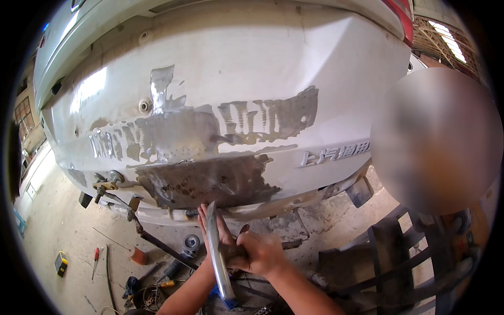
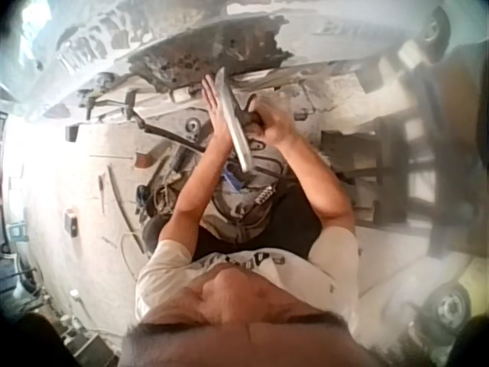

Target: The person uses a welding torch to heat a damaged section of a white car bumper, then wipes the area with a blue cloth. They then use a metal hammer to repeatedly tap and shape the heated metal to smooth out the dent.

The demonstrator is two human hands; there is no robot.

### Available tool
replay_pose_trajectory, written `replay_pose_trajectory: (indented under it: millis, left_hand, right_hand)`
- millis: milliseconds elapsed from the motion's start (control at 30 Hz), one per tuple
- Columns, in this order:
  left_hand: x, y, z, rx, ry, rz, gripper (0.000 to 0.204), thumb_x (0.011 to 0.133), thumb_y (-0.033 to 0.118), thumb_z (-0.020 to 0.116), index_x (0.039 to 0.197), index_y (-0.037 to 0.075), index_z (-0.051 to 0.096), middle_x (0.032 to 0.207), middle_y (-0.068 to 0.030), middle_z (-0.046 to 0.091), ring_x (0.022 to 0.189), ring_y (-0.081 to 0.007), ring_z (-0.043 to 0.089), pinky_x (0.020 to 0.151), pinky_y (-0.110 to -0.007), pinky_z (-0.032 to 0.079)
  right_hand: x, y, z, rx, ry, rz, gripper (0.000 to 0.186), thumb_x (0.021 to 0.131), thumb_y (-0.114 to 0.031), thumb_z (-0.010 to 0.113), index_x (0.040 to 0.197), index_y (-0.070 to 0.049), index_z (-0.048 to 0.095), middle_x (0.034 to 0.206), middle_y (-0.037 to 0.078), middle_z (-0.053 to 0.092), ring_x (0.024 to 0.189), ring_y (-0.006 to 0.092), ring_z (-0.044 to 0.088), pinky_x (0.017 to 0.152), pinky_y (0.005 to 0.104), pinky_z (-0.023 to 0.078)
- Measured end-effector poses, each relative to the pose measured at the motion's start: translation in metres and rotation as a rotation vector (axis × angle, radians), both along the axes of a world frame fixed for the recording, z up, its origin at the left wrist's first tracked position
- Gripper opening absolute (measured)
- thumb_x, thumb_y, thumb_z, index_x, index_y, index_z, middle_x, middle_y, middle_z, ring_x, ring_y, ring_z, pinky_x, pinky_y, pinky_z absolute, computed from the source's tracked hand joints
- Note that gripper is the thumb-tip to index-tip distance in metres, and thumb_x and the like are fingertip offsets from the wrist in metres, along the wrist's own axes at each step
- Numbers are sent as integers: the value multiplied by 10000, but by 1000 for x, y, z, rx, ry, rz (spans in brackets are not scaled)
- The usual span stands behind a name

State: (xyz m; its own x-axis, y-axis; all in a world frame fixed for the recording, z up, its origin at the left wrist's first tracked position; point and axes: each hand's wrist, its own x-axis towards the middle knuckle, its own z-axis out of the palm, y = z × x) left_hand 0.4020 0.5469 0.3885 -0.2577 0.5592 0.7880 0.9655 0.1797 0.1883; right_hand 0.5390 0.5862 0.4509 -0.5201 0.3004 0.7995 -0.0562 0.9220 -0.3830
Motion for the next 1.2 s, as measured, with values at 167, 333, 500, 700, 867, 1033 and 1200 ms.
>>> replay_pose_trajectory:
  millis: [167,333,500,700,867,1033,1200]
  left_hand:
    - [6,6,48,57,-22,2,867,787,486,631,1312,-135,329,1366,-382,283,1255,-535,300,1028,-568,268]
    - [-1,17,64,53,152,97,725,760,505,640,1199,-58,511,1261,-279,467,1155,-429,452,1001,-528,316]
    - [-3,19,27,24,216,65,643,770,502,638,1147,-16,571,1246,-233,497,1071,-378,501,956,-482,373]
    - [1,17,-9,14,232,7,636,784,466,633,1189,-21,570,1260,-234,510,1159,-394,481,974,-476,379]
    - [1,13,-11,-93,228,9,667,815,451,589,1220,-75,528,1282,-276,478,1198,-419,457,992,-505,370]
    - [3,10,-2,-111,364,41,827,801,484,618,1298,-133,380,1377,-343,324,1303,-489,296,1059,-555,253]
    - [5,9,-1,-80,211,-68,752,810,397,560,1287,-155,378,1392,-344,303,1282,-529,296,1042,-570,288]
  right_hand:
    - [0,-5,9,111,-44,46,525,727,-589,639,685,-87,490,579,47,507,511,232,567,443,348,436]
    - [-2,-9,14,72,-25,52,502,749,-556,650,699,-78,505,586,53,518,521,239,580,449,338,448]
    - [-4,-4,7,103,-18,-2,502,766,-547,642,691,-71,503,584,52,517,492,245,569,442,344,446]
    - [-6,3,4,180,73,85,534,733,-597,646,680,-83,510,554,57,501,465,252,555,433,342,434]
    - [-9,6,3,116,-26,-27,524,759,-605,598,713,-90,515,601,54,549,527,224,609,438,339,458]
    - [-14,7,10,200,57,65,509,763,-596,598,728,-94,525,600,54,554,519,233,607,445,338,466]
    - [-12,-5,8,96,26,-4,546,773,-630,544,709,-88,524,606,69,548,512,239,590,437,349,455]
